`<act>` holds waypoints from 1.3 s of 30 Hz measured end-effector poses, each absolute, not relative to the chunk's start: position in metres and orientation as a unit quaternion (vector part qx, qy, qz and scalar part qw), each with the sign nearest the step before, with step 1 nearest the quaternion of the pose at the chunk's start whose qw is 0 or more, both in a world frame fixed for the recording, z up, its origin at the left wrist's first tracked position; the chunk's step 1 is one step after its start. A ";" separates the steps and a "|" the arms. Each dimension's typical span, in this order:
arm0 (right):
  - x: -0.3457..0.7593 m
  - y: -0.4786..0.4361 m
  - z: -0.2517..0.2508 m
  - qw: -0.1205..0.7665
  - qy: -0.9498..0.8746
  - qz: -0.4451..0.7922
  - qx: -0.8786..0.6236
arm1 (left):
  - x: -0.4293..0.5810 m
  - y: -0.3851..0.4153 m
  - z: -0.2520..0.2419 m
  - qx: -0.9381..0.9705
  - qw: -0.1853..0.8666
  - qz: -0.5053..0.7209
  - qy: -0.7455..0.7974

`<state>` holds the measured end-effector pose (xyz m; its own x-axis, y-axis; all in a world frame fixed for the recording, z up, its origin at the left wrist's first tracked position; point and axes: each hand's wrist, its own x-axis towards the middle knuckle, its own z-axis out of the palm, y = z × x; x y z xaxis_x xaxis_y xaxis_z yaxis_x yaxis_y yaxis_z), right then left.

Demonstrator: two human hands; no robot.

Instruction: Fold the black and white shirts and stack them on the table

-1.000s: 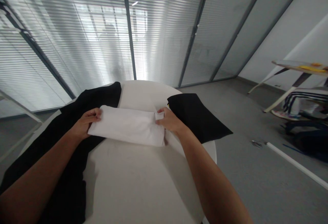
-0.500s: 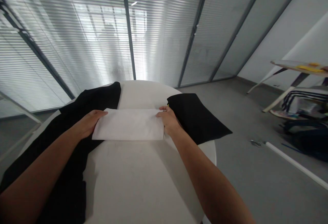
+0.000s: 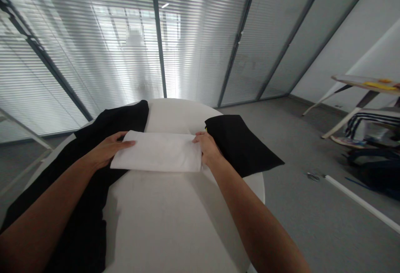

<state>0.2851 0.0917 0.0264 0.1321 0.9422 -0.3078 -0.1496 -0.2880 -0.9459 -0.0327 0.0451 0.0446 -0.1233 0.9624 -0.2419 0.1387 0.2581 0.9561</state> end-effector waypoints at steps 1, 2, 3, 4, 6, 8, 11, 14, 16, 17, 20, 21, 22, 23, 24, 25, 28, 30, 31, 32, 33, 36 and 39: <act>0.285 0.092 0.025 0.475 -0.360 0.555 -0.581 | -0.034 0.044 0.047 0.447 0.489 0.419 0.621; 0.286 0.092 0.024 0.462 -0.380 0.545 -0.587 | -0.036 0.044 0.048 0.454 0.485 0.419 0.619; 0.286 0.092 0.023 0.449 -0.402 0.532 -0.594 | -0.038 0.043 0.049 0.462 0.480 0.419 0.617; 0.285 0.092 0.022 0.438 -0.423 0.517 -0.602 | -0.040 0.043 0.050 0.471 0.475 0.417 0.615; 0.284 0.092 0.019 0.416 -0.457 0.486 -0.618 | -0.042 0.043 0.049 0.488 0.462 0.416 0.613; 0.282 0.091 0.017 0.403 -0.473 0.457 -0.637 | -0.043 0.045 0.046 0.492 0.445 0.424 0.616; 0.280 0.092 0.012 0.396 -0.481 0.423 -0.658 | -0.040 0.050 0.038 0.489 0.409 0.423 0.644; 0.281 0.096 0.005 0.397 -0.526 0.347 -0.667 | -0.038 0.055 0.029 0.518 0.360 0.392 0.669; 0.284 0.099 0.001 0.388 -0.579 0.263 -0.667 | -0.038 0.057 0.024 0.542 0.325 0.376 0.677; 0.285 0.100 0.000 0.377 -0.606 0.227 -0.663 | -0.038 0.057 0.022 0.551 0.306 0.365 0.685; 0.289 0.096 0.003 0.331 -0.666 0.170 -0.646 | -0.034 0.054 0.023 0.588 0.202 0.315 0.717; 0.288 0.093 0.006 0.314 -0.678 0.149 -0.647 | -0.031 0.051 0.025 0.608 0.141 0.297 0.723; 0.287 0.089 0.011 0.301 -0.686 0.121 -0.651 | -0.027 0.048 0.028 0.631 0.074 0.282 0.719; 0.285 0.084 0.016 0.293 -0.692 0.088 -0.654 | -0.022 0.045 0.030 0.656 0.011 0.269 0.705; 0.282 0.079 0.022 0.289 -0.700 0.053 -0.651 | -0.017 0.042 0.032 0.685 -0.040 0.258 0.681; 0.278 0.074 0.026 0.286 -0.714 0.023 -0.639 | -0.011 0.040 0.033 0.716 -0.071 0.246 0.650; 0.265 0.062 0.031 0.243 -0.795 -0.019 -0.555 | 0.000 0.039 0.027 0.796 -0.061 0.208 0.566; 0.259 0.059 0.025 0.185 -0.839 -0.014 -0.511 | 0.001 0.044 0.016 0.810 -0.007 0.186 0.557; 0.258 0.058 0.021 0.156 -0.851 -0.005 -0.502 | -0.001 0.047 0.011 0.803 0.023 0.180 0.567; 0.258 0.059 0.016 0.133 -0.856 0.006 -0.499 | -0.004 0.049 0.007 0.792 0.051 0.176 0.582; 0.259 0.060 0.011 0.116 -0.857 0.020 -0.501 | -0.008 0.052 0.003 0.779 0.072 0.173 0.598; 0.265 0.064 0.004 0.095 -0.850 0.058 -0.514 | -0.016 0.054 0.002 0.743 0.109 0.154 0.641; 0.267 0.061 0.008 0.113 -0.825 0.038 -0.552 | -0.015 0.049 0.008 0.704 0.098 0.129 0.692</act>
